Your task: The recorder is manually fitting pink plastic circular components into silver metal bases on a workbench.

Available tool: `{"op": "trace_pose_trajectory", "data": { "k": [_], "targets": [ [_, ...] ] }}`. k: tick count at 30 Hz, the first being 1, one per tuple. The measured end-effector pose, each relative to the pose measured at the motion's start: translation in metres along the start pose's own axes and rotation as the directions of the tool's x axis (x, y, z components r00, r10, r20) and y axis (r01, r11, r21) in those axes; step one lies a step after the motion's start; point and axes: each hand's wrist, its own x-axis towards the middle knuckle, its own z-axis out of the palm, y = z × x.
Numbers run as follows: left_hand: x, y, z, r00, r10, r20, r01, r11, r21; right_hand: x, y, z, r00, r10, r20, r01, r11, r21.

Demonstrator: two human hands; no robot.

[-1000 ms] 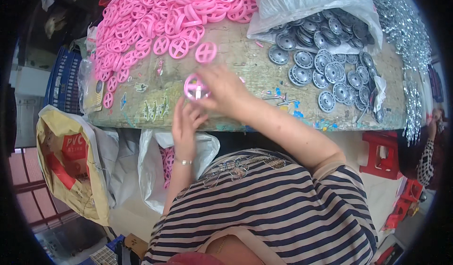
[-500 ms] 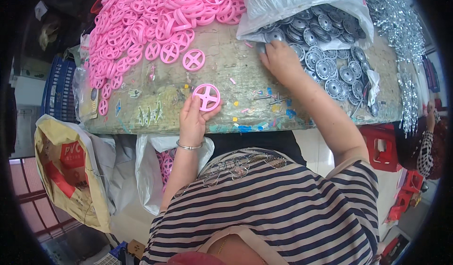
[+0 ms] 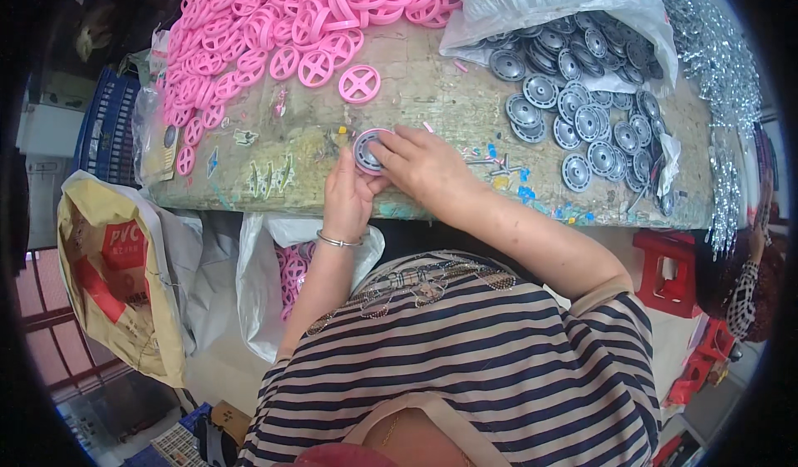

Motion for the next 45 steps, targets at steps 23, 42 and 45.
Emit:
{"op": "trace_pose_trajectory", "data": {
  "k": [23, 42, 45],
  "targets": [
    [-0.011, -0.003, 0.009, 0.987, 0.146, -0.062, -0.121, 0.945, 0.305, 0.009, 0.0, 0.006, 0.804, 0.477, 0.355, -0.563, 0.419, 0.712],
    [-0.107, 0.043, -0.067, 0.834, 0.49, -0.255, -0.067, 0.547, 0.834, 0.071, 0.038, 0.033, 0.978, 0.178, -0.109, -0.14, 0.946, 0.292],
    [-0.051, 0.023, -0.013, 0.929, 0.348, -0.122, -0.243, 0.826, 0.508, 0.042, -0.002, 0.017, 0.993, 0.088, -0.074, -0.053, 0.919, 0.391]
  ]
}}
